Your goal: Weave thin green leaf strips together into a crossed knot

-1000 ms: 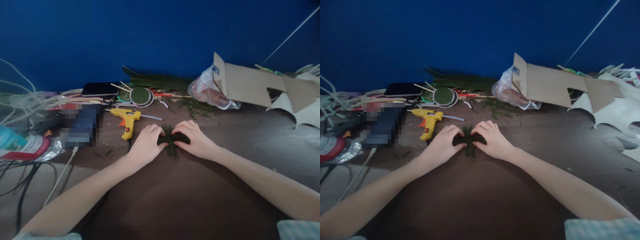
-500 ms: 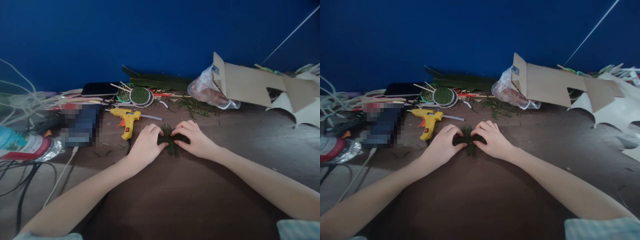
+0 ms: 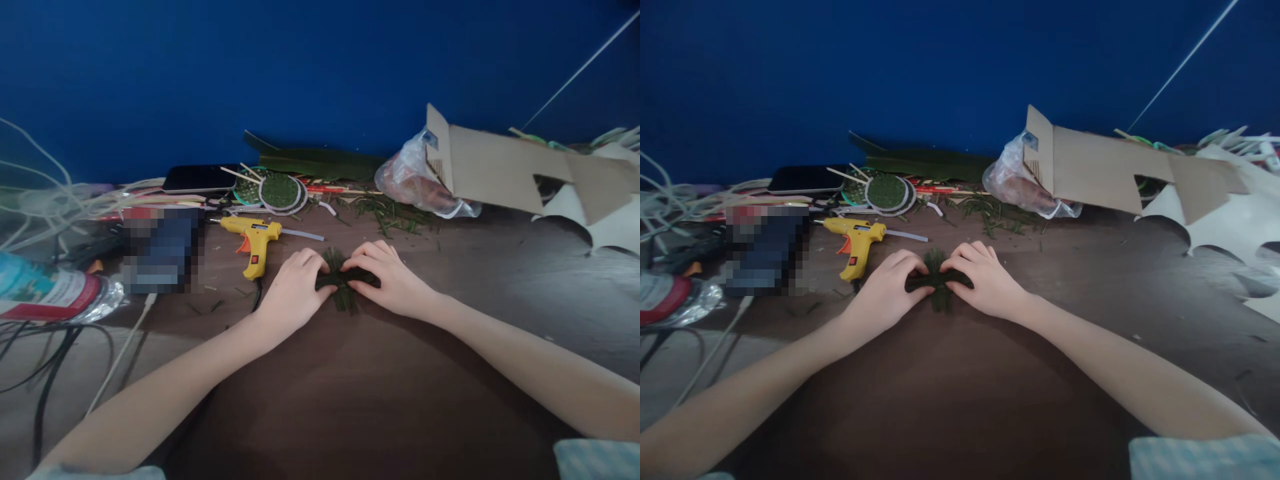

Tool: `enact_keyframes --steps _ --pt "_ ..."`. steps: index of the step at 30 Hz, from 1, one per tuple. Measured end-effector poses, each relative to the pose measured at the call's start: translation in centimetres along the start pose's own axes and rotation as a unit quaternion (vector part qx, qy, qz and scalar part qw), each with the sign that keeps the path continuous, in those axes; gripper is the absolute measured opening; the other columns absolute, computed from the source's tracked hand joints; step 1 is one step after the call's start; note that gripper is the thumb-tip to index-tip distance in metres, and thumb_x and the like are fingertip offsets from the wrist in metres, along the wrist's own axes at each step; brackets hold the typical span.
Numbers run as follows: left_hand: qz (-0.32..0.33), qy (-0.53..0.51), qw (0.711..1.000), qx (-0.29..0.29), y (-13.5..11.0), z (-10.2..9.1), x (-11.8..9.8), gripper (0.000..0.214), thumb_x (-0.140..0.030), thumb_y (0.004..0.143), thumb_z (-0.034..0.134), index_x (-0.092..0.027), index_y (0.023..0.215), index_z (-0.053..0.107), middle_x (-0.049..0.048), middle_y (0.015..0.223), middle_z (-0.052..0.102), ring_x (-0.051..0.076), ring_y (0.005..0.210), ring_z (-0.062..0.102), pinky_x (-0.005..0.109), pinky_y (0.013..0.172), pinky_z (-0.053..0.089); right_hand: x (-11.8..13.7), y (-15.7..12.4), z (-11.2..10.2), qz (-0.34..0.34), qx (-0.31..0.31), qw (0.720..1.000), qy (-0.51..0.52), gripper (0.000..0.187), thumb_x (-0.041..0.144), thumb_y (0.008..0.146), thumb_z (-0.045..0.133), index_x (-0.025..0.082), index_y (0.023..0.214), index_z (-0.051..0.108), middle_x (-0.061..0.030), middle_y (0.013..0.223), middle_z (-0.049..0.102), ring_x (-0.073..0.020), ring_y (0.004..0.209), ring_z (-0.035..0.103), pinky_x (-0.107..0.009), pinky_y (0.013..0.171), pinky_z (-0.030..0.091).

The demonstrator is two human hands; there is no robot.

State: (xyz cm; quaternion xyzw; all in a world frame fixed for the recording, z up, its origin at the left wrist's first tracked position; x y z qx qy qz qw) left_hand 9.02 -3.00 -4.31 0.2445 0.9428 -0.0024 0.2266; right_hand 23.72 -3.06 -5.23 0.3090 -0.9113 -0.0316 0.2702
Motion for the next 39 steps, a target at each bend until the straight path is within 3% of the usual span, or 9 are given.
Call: enact_keyframes --steps 22,27,32,39 --pt "-0.001 -0.031 0.999 0.009 0.0 0.1 0.0 0.016 -0.018 0.075 0.064 -0.017 0.084 0.052 0.0037 0.091 0.054 0.021 0.090 0.052 0.037 0.082 0.044 -0.2 -0.1 -0.1 -0.004 -0.015 1.000 0.014 0.011 0.021 0.083 0.051 0.021 0.093 0.057 -0.0064 0.094 0.056 -0.0215 0.090 0.046 -0.037 0.078 0.037" --pt "0.020 -0.045 0.999 -0.013 0.3 -1.1 -0.3 0.013 -0.005 0.076 0.048 -0.017 0.080 0.052 0.0024 0.085 0.054 0.016 0.083 0.052 0.031 0.077 0.044 0.0 -0.3 -1.0 -0.008 -0.070 0.997 0.035 0.020 0.006 0.079 0.043 0.020 0.084 0.056 -0.0053 0.088 0.057 -0.0197 0.086 0.047 -0.036 0.078 0.037" --pt "0.075 0.058 0.994 0.055 0.3 -0.9 -0.9 0.021 -0.003 0.074 0.042 -0.018 0.072 0.057 0.0022 0.076 0.057 0.019 0.079 0.050 0.035 0.075 0.041 0.3 -0.5 -1.4 -0.031 -0.092 0.995 0.026 0.026 0.002 0.074 0.039 0.020 0.067 0.056 -0.0028 0.077 0.056 -0.0185 0.080 0.047 -0.036 0.075 0.034" --pt "0.064 0.089 0.992 0.060 -0.1 -0.7 -1.5 0.022 -0.007 0.076 0.042 -0.018 0.070 0.060 0.0042 0.079 0.057 0.021 0.080 0.049 0.037 0.074 0.041 0.8 -0.7 -1.2 -0.098 -0.056 0.993 0.028 0.032 0.000 0.073 0.040 0.019 0.052 0.053 -0.0023 0.082 0.058 -0.0186 0.086 0.047 -0.037 0.076 0.033"
Point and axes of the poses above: each hand's wrist, its own y-axis towards the middle knuckle, its own z-axis out of the palm, x = y × z, the point moved 5 cm from there along y, towards the middle knuckle
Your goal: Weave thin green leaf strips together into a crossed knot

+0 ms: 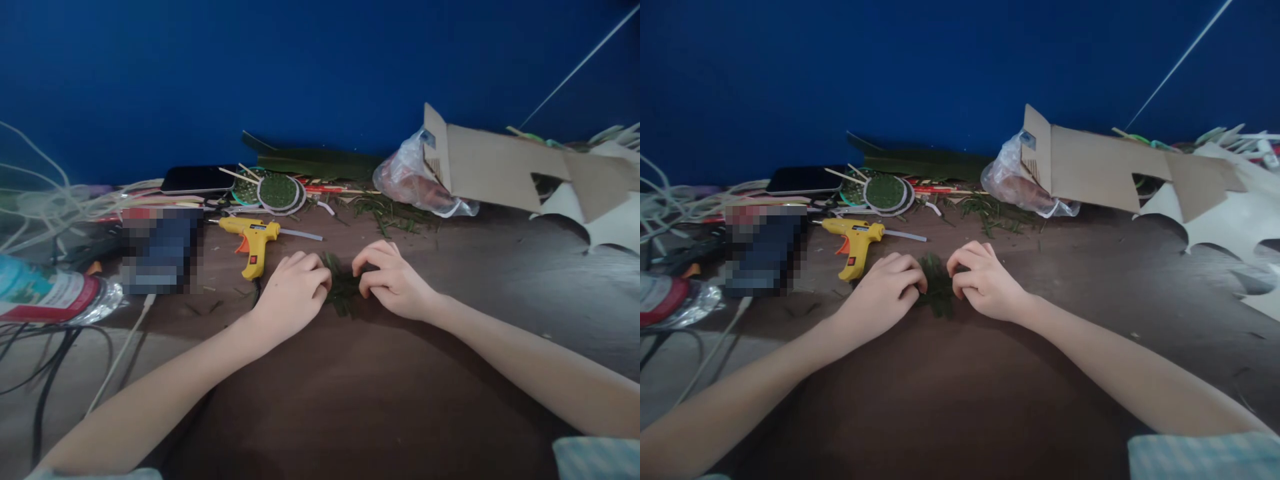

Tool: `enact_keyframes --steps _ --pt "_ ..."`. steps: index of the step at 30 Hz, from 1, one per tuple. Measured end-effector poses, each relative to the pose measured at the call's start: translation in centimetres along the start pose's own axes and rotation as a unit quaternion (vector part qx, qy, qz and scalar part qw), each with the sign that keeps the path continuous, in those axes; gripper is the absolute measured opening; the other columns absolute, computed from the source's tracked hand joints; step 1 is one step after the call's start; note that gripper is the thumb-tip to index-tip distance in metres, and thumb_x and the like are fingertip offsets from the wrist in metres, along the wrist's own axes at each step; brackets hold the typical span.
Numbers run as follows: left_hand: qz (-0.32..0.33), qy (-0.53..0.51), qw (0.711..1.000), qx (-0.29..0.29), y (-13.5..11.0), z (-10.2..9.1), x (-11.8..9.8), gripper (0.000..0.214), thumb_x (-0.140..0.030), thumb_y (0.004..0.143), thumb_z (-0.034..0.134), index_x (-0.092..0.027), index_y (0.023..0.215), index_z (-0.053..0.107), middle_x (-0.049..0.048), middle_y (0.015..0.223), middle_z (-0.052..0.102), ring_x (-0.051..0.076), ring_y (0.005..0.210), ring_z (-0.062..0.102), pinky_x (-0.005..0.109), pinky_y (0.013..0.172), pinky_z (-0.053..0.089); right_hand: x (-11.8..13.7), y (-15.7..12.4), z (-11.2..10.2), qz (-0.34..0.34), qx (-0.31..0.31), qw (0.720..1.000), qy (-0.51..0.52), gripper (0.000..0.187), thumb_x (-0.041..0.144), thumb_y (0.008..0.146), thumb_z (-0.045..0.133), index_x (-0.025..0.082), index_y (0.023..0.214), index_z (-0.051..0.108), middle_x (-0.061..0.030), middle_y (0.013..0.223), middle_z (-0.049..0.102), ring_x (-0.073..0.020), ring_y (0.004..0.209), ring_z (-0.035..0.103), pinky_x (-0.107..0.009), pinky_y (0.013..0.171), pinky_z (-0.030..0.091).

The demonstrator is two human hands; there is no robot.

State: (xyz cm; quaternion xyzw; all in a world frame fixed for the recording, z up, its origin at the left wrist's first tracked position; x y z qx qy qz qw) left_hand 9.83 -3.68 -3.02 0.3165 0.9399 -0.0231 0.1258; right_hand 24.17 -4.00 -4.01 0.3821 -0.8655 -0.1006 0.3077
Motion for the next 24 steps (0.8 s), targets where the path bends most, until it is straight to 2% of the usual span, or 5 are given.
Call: enact_keyframes --steps 7,11,15,19,24 --pt "-0.011 -0.073 0.997 0.035 0.0 0.1 0.1 0.029 -0.006 0.076 0.041 -0.022 0.068 0.064 0.0004 0.078 0.062 0.020 0.081 0.049 0.037 0.076 0.038 -1.0 0.0 0.0 0.075 -0.046 0.995 -0.051 0.031 0.001 0.077 0.040 0.021 0.067 0.062 -0.0040 0.087 0.057 -0.0204 0.089 0.045 -0.038 0.077 0.035" --pt "-0.015 -0.106 0.994 0.015 0.1 -0.1 0.4 0.025 -0.005 0.073 0.042 -0.021 0.073 0.062 -0.0005 0.078 0.061 0.019 0.080 0.048 0.034 0.076 0.038 -1.1 0.0 -0.1 0.099 -0.048 0.991 -0.070 0.032 0.001 0.075 0.039 0.023 0.076 0.063 -0.0047 0.094 0.056 -0.0214 0.092 0.044 -0.038 0.077 0.035" --pt "-0.030 -0.064 0.997 -0.019 0.1 -0.7 0.8 0.016 -0.007 0.071 0.048 -0.018 0.078 0.057 0.0021 0.084 0.058 0.020 0.085 0.047 0.034 0.076 0.039 -0.4 0.1 -0.2 0.071 -0.033 0.995 -0.062 0.022 0.006 0.076 0.043 0.020 0.077 0.060 -0.0061 0.091 0.055 -0.0212 0.089 0.045 -0.038 0.077 0.035" --pt "-0.027 -0.053 0.998 0.011 0.1 -0.6 1.0 0.009 -0.013 0.072 0.053 -0.017 0.079 0.055 0.0023 0.086 0.057 0.022 0.088 0.046 0.036 0.079 0.038 0.6 0.1 0.4 0.000 0.031 0.998 -0.048 0.007 0.023 0.079 0.055 0.017 0.081 0.058 -0.0081 0.094 0.055 -0.0219 0.092 0.045 -0.037 0.078 0.034" --pt "-0.022 -0.055 0.998 0.035 0.1 -0.2 1.0 0.006 -0.019 0.074 0.055 -0.019 0.080 0.055 0.0013 0.086 0.055 0.021 0.089 0.045 0.036 0.080 0.037 -0.1 0.2 1.0 0.034 0.049 0.997 -0.051 0.007 0.022 0.078 0.057 0.019 0.084 0.054 -0.0072 0.097 0.055 -0.0221 0.094 0.044 -0.036 0.079 0.034"
Point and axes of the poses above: each hand's wrist, its own y-axis towards the middle knuckle, its own z-axis out of the palm, x = y × z, the point moved 5 cm from there along y, towards the middle knuckle
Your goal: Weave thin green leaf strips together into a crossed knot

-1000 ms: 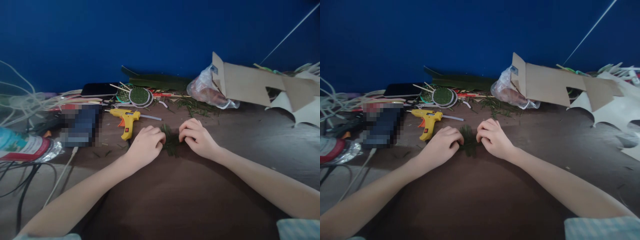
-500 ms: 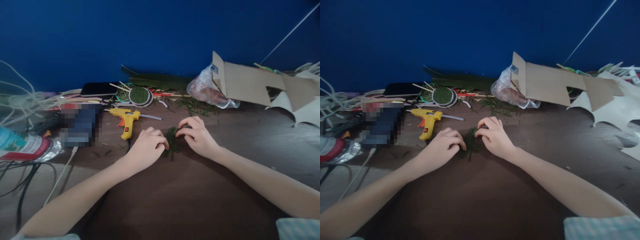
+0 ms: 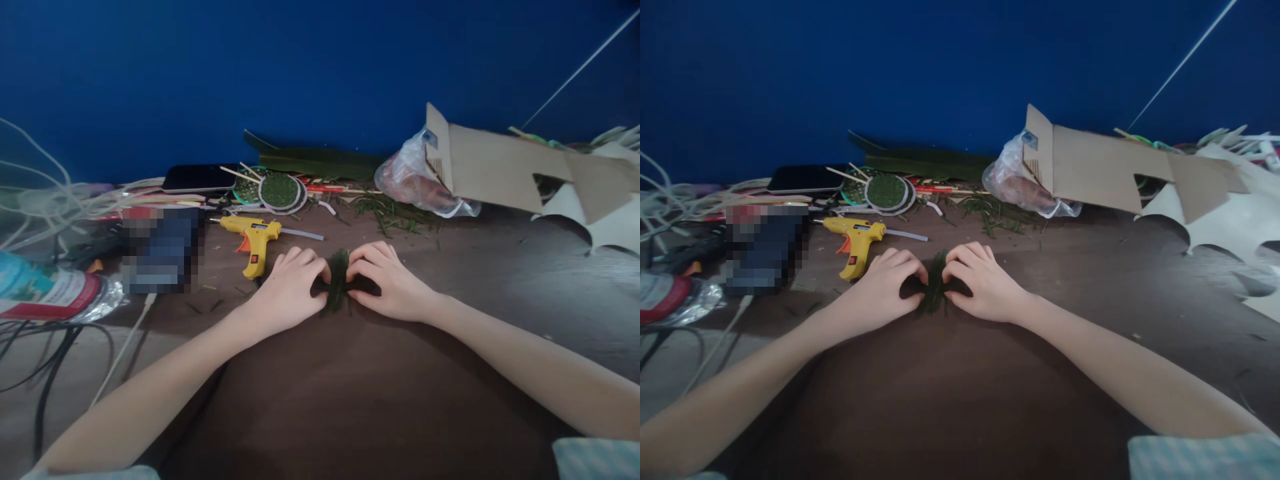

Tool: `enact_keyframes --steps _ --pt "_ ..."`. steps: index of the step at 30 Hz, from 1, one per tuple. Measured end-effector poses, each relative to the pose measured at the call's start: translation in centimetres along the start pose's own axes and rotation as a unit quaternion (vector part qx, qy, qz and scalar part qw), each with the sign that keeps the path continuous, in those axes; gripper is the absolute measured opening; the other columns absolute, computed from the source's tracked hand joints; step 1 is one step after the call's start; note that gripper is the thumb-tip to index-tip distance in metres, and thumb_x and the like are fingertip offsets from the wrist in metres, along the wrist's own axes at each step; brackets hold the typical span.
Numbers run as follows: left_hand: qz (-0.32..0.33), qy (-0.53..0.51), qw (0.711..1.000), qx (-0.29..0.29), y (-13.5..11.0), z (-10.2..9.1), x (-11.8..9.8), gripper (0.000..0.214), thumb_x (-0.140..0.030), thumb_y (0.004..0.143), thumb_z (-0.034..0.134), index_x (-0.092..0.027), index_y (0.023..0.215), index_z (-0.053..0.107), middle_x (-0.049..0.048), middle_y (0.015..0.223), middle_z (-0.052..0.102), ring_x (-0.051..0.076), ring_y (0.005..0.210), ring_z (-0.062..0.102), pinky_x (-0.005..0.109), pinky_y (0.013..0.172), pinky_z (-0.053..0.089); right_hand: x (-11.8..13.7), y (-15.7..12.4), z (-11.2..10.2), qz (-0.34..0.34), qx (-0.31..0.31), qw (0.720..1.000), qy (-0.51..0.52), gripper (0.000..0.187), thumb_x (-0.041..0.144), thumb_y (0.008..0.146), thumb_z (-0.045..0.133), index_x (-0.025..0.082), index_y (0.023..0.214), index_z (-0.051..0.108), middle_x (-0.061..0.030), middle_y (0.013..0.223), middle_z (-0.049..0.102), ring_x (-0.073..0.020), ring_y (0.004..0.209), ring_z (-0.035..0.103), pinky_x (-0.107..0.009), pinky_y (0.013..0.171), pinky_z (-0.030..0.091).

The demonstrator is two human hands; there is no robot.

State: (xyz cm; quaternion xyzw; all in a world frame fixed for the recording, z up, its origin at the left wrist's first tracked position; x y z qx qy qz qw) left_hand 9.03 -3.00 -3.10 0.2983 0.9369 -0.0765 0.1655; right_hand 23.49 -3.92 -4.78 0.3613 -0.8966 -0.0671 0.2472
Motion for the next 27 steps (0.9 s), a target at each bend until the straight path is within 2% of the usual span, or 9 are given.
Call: enact_keyframes --steps 8,14,27 --pt "-0.017 0.002 1.000 -0.017 -0.1 1.0 -0.4 0.011 -0.024 0.075 0.061 -0.018 0.080 0.054 0.0020 0.089 0.055 0.022 0.091 0.045 0.036 0.080 0.037 -0.5 0.1 -0.3 0.063 -0.022 0.998 -0.022 0.011 0.019 0.076 0.055 0.020 0.083 0.047 -0.0061 0.095 0.057 -0.0223 0.091 0.045 -0.036 0.078 0.034" --pt "-0.013 0.024 0.998 -0.051 -0.2 1.4 -0.5 0.013 -0.026 0.076 0.062 -0.018 0.081 0.053 0.0019 0.088 0.056 0.022 0.089 0.046 0.036 0.077 0.036 -0.5 0.2 0.0 0.067 0.000 0.997 -0.026 0.015 0.021 0.074 0.056 0.020 0.086 0.047 -0.0059 0.098 0.056 -0.0226 0.093 0.045 -0.036 0.077 0.034" --pt "-0.012 0.012 0.999 -0.037 -0.1 1.5 -0.2 0.014 -0.027 0.077 0.062 -0.018 0.082 0.053 0.0015 0.089 0.056 0.022 0.089 0.046 0.036 0.077 0.037 -0.6 0.2 0.2 0.054 -0.006 0.998 -0.011 0.018 0.025 0.076 0.058 0.021 0.092 0.052 -0.0065 0.105 0.059 -0.0234 0.099 0.048 -0.037 0.080 0.034"
Point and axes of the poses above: each hand's wrist, its own y-axis towards the middle knuckle, its own z-axis out of the palm, x = y × z, the point moved 5 cm from there along y, towards the middle knuckle
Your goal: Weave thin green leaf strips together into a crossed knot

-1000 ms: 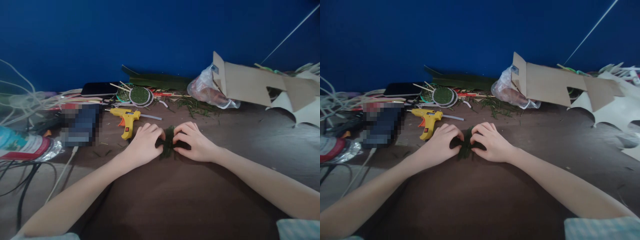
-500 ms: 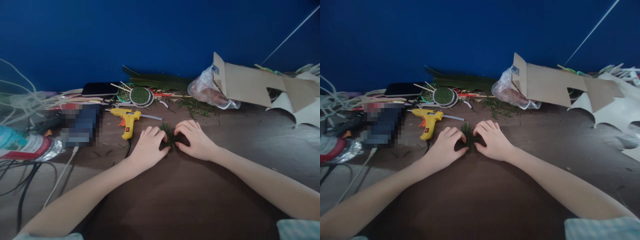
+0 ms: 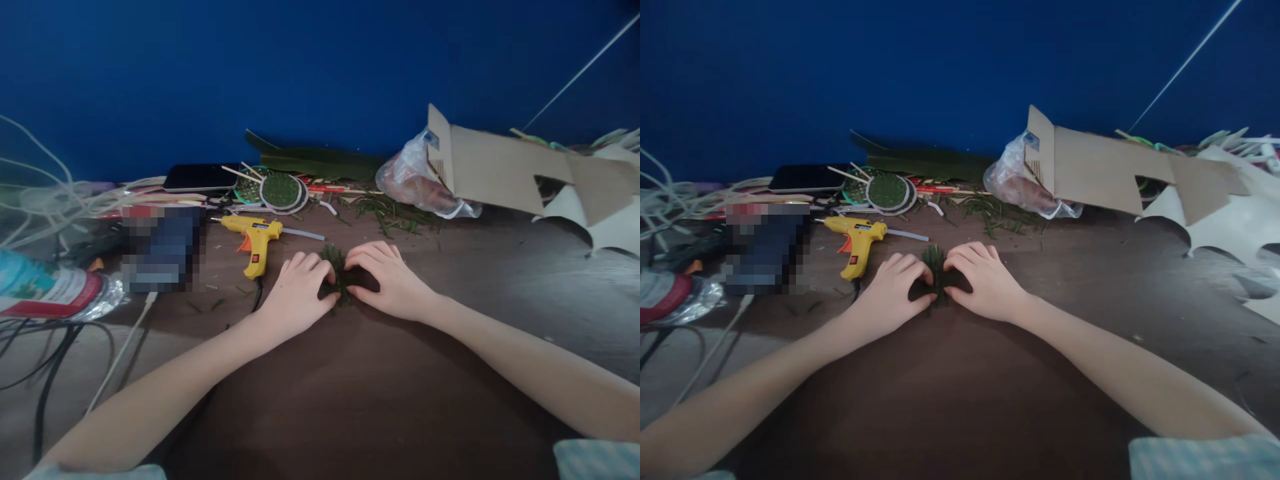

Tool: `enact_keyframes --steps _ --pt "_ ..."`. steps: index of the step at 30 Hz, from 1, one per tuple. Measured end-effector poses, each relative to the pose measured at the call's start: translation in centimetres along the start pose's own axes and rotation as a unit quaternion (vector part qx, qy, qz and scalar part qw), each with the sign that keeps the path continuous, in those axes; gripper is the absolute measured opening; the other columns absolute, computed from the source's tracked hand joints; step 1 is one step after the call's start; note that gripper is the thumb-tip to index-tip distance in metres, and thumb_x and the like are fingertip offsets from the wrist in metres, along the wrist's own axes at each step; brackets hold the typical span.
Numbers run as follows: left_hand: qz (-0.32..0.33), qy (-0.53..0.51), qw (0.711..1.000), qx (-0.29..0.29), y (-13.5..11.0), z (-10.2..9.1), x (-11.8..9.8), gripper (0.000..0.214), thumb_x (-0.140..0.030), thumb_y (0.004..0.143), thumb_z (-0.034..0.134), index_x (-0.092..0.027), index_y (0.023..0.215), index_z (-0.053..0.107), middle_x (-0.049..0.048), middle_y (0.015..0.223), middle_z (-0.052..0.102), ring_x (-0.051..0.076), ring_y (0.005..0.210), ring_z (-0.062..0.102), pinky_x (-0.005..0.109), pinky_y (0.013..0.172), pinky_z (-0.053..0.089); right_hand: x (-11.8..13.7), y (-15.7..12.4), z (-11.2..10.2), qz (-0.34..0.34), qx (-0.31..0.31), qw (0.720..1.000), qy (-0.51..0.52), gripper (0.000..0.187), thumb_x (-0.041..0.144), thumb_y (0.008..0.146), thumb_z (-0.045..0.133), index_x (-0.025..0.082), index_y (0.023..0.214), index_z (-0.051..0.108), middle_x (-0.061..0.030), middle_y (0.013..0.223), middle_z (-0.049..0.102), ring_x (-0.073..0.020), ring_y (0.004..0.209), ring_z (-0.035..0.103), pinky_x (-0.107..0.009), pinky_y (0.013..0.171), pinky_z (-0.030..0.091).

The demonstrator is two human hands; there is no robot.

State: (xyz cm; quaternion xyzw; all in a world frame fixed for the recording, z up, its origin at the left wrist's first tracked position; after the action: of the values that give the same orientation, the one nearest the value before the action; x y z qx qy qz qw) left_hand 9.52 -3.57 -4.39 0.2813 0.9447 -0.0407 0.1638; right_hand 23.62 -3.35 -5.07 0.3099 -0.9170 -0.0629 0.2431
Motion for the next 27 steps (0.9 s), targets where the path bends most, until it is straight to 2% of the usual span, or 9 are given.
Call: enact_keyframes --steps 7,10,13,17,27 --pt "-0.004 -0.010 1.000 0.009 0.0 -0.1 -0.1 0.013 -0.026 0.076 0.062 -0.018 0.082 0.053 0.0023 0.090 0.056 0.022 0.090 0.047 0.037 0.080 0.038 -0.1 -0.1 0.2 -0.004 0.004 1.000 0.004 0.020 0.026 0.076 0.059 0.021 0.095 0.053 -0.0058 0.107 0.060 -0.0234 0.102 0.048 -0.037 0.082 0.034" --pt "-0.006 -0.028 0.999 0.017 0.2 -0.6 -0.1 0.012 -0.024 0.076 0.062 -0.018 0.081 0.052 0.0017 0.087 0.057 0.022 0.090 0.047 0.037 0.080 0.039 -0.1 -0.1 -0.1 -0.008 -0.010 1.000 0.019 0.017 0.020 0.077 0.056 0.020 0.093 0.053 -0.0060 0.104 0.059 -0.0223 0.099 0.048 -0.037 0.082 0.034" --pt "-0.010 -0.032 0.999 0.003 0.3 -1.3 0.1 0.010 -0.019 0.075 0.061 -0.018 0.078 0.051 0.0014 0.086 0.056 0.021 0.088 0.048 0.036 0.079 0.039 0.0 -0.2 -0.6 -0.012 -0.034 0.999 0.031 0.012 0.014 0.077 0.051 0.020 0.087 0.053 -0.0060 0.098 0.058 -0.0211 0.095 0.048 -0.036 0.081 0.035" --pt "-0.004 -0.014 1.000 -0.013 0.3 -1.9 0.4 0.008 -0.017 0.075 0.060 -0.017 0.078 0.053 0.0021 0.086 0.055 0.021 0.088 0.048 0.037 0.079 0.040 0.7 -0.2 -1.0 -0.031 -0.042 0.998 0.022 0.005 0.016 0.079 0.052 0.020 0.080 0.054 -0.0051 0.093 0.058 -0.0203 0.092 0.048 -0.036 0.080 0.035" --pt "0.012 -0.019 1.000 0.013 0.6 -1.4 0.8 0.004 -0.017 0.075 0.063 -0.018 0.077 0.060 0.0017 0.083 0.055 0.021 0.086 0.050 0.036 0.080 0.040 0.9 0.1 -0.1 -0.004 -0.027 0.999 0.033 0.007 0.022 0.083 0.055 0.021 0.076 0.057 -0.0046 0.091 0.058 -0.0202 0.092 0.048 -0.036 0.078 0.035"
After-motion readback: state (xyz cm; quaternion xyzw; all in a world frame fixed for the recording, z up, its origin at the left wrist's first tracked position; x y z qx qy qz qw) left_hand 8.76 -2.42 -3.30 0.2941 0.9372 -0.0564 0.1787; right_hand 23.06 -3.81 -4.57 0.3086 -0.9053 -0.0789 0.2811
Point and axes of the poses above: each hand's wrist, its own y-axis towards the middle knuckle, its own z-axis out of the palm, x = y × z, the point moved 5 cm from there along y, towards the middle knuckle
